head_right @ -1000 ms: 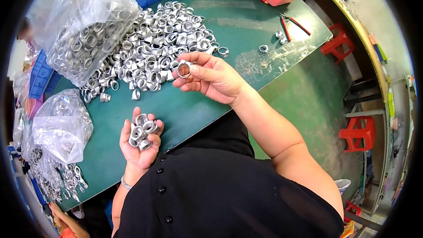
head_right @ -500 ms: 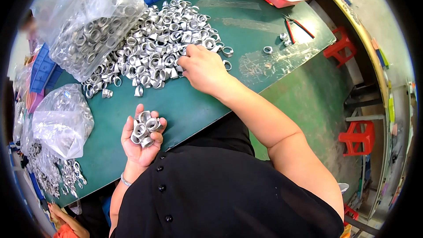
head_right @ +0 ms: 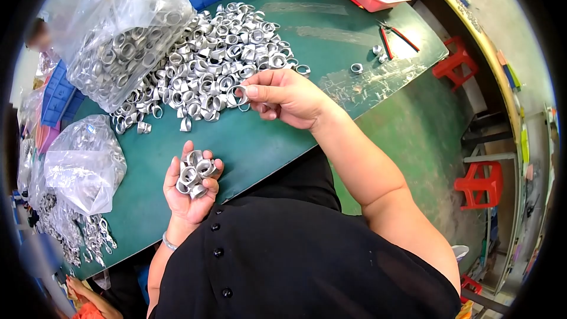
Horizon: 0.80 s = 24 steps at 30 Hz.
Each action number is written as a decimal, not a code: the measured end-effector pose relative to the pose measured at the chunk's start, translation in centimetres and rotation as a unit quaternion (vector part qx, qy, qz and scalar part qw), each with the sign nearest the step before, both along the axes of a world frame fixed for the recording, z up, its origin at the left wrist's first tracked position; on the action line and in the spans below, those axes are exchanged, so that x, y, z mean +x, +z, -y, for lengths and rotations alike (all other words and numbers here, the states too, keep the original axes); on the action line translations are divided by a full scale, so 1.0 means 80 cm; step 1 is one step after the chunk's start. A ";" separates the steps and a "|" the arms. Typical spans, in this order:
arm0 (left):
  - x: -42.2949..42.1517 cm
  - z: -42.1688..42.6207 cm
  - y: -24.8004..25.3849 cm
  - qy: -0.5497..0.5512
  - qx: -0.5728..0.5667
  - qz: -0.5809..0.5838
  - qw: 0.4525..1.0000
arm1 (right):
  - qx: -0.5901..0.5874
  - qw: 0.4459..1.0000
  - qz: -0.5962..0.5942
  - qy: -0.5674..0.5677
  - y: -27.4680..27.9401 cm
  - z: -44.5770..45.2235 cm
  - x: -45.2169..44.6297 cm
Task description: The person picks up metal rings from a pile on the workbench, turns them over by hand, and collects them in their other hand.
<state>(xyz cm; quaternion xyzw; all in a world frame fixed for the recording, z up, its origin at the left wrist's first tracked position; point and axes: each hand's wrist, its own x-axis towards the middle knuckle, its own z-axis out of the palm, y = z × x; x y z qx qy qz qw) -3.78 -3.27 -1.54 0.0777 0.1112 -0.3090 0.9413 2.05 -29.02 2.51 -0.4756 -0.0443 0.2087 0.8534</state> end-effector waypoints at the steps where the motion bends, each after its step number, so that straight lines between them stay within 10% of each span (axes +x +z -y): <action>1: 0.000 0.000 0.001 0.001 0.000 0.000 1.000 | 0.024 1.000 0.000 0.008 -0.002 -0.001 -0.001; 17: -0.003 -0.004 -0.005 -0.007 -0.007 0.012 1.000 | 0.245 0.967 -0.026 0.064 -0.010 -0.050 -0.012; 21: -0.004 0.003 0.006 -0.016 0.007 0.017 1.000 | 0.031 0.995 0.092 -0.015 0.004 -0.105 -0.030; 24: -0.004 -0.003 0.000 0.002 -0.003 -0.024 1.000 | -0.240 0.837 0.490 -0.039 -0.005 -0.150 -0.040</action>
